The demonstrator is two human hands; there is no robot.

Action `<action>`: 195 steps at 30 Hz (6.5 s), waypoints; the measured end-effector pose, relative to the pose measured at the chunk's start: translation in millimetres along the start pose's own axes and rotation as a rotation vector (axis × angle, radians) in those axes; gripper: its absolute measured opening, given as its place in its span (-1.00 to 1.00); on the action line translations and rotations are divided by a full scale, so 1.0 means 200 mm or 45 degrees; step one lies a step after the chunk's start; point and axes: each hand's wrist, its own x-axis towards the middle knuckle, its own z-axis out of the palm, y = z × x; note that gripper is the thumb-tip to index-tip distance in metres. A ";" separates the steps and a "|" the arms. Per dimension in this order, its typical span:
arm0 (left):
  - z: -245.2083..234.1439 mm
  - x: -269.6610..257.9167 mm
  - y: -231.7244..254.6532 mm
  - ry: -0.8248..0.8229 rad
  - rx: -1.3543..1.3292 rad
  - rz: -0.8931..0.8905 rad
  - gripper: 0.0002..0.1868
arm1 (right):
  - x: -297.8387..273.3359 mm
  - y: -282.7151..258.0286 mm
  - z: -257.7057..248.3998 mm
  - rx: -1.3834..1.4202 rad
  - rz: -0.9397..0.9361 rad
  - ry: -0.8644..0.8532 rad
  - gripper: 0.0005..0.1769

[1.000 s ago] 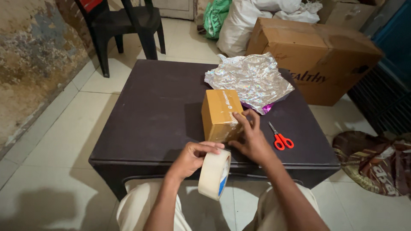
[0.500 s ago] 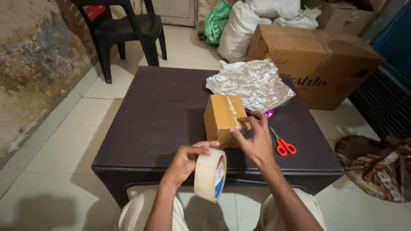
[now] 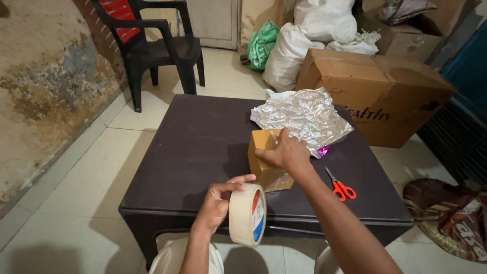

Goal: The person tapes a small cardboard box with clear packing tape, using scissors to cut the tape and pressing it down on multiple sides. The person then unfolds a sheet of shiny pink wrapping paper on the table.

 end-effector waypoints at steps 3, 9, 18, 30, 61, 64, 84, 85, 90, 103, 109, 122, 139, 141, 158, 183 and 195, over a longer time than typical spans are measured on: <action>0.00 0.00 0.00 -0.014 -0.013 0.007 -0.62 | 0.01 0.02 0.03 0.092 0.001 0.024 0.33; -0.01 -0.01 0.01 -0.029 -0.030 0.016 -0.64 | -0.12 0.17 0.07 0.384 -0.372 0.205 0.45; -0.02 0.00 0.01 -0.039 -0.103 0.020 -0.61 | -0.04 0.21 -0.36 0.223 -0.878 -0.450 0.60; -0.01 -0.03 0.00 -0.011 -0.078 0.001 -0.60 | 0.06 0.13 -0.31 -0.348 -1.309 -0.722 0.53; 0.01 -0.04 0.03 -0.002 0.001 0.004 -0.60 | -0.13 0.26 -0.14 -0.352 -1.494 -0.073 -0.54; 0.03 -0.05 0.04 -0.011 0.004 -0.008 -0.58 | -0.11 0.31 -0.12 -0.421 -1.561 -0.040 -0.36; 0.01 0.01 -0.09 -0.141 0.063 -0.011 -0.54 | -0.06 0.22 -0.36 0.353 -0.840 -0.250 -0.84; 0.01 0.01 -0.09 -0.135 0.067 -0.015 -0.53 | -0.05 0.23 -0.37 0.385 -0.854 -0.255 -0.84; 0.03 0.00 -0.08 -0.126 0.056 -0.013 -0.52 | 0.02 0.28 -0.34 0.405 -0.872 -0.312 -0.85; 0.05 -0.01 -0.07 -0.115 0.081 -0.077 -0.47 | 0.10 0.40 -0.20 0.747 -0.738 -0.355 -0.83; 0.03 -0.02 -0.06 -0.081 0.112 -0.085 -0.48 | -0.09 0.40 -0.16 0.695 -0.887 -0.261 -0.36; 0.07 -0.07 0.02 -0.137 0.087 -0.021 -0.63 | -0.32 0.43 0.00 0.225 -1.309 0.210 -0.32; 0.26 -0.08 0.01 -0.090 0.477 0.074 -0.63 | -0.57 0.26 -0.01 0.917 -0.090 -0.519 -0.68; 0.30 -0.10 0.03 -0.070 0.562 0.133 -0.64 | -0.58 0.28 0.00 0.945 -0.048 -0.548 -0.71; 0.49 -0.07 -0.08 0.044 0.665 0.041 -0.63 | -0.74 0.23 -0.12 0.452 -0.484 0.367 -0.92; 0.57 -0.04 -0.06 -0.098 0.991 0.437 -0.49 | -0.50 0.26 -0.20 0.610 -0.526 0.200 -0.86; 0.58 -0.01 -0.03 0.017 1.149 0.507 -0.55 | -0.44 0.27 -0.18 0.475 -0.652 0.325 -0.88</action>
